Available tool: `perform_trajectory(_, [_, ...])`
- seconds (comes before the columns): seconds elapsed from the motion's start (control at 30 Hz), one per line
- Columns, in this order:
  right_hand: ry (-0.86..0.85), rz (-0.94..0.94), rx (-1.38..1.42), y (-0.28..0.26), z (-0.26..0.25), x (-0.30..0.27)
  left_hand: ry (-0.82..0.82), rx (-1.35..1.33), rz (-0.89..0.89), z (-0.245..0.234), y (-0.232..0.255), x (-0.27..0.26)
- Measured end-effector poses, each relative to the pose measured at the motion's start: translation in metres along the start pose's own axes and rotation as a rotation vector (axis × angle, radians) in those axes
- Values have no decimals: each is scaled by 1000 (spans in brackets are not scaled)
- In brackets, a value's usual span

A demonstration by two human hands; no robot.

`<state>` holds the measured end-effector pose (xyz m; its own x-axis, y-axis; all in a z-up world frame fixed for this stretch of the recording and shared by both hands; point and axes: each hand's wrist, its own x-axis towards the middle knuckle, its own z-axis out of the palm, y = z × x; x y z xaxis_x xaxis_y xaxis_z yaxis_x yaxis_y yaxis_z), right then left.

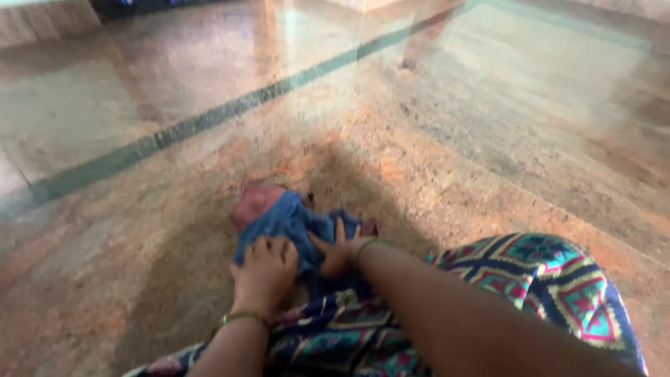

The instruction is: The person wipes the floor by hand using a cloth, moving the cloth back and forth across the stone surface in various directions.

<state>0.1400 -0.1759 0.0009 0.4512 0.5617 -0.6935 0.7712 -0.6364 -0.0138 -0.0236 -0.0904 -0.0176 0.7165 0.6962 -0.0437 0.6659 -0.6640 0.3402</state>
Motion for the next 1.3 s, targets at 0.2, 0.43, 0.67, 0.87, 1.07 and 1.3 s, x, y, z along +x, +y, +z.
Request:
perform_trajectory(0.2, [162, -217, 48, 9, -9, 45, 191, 61, -47, 25, 3, 34])
perform_trajectory(0.43, [186, -36, 188, 9, -47, 50, 132, 38, -88, 32, 7, 91])
perform_trajectory(0.67, [323, -106, 163, 15, -94, 118, 150, 32, -37, 18, 2, 169])
perform_trajectory(0.87, [401, -141, 135, 19, -134, 182, 151, 57, -29, 17, -2, 237])
perform_trajectory(1.07, [516, -132, 134, 18, -179, 239, 67, 53, -27, 3, -8, 317])
perform_trajectory(1.3, [628, -136, 136, 14, -229, 292, 50, 51, -33, -5, -11, 392])
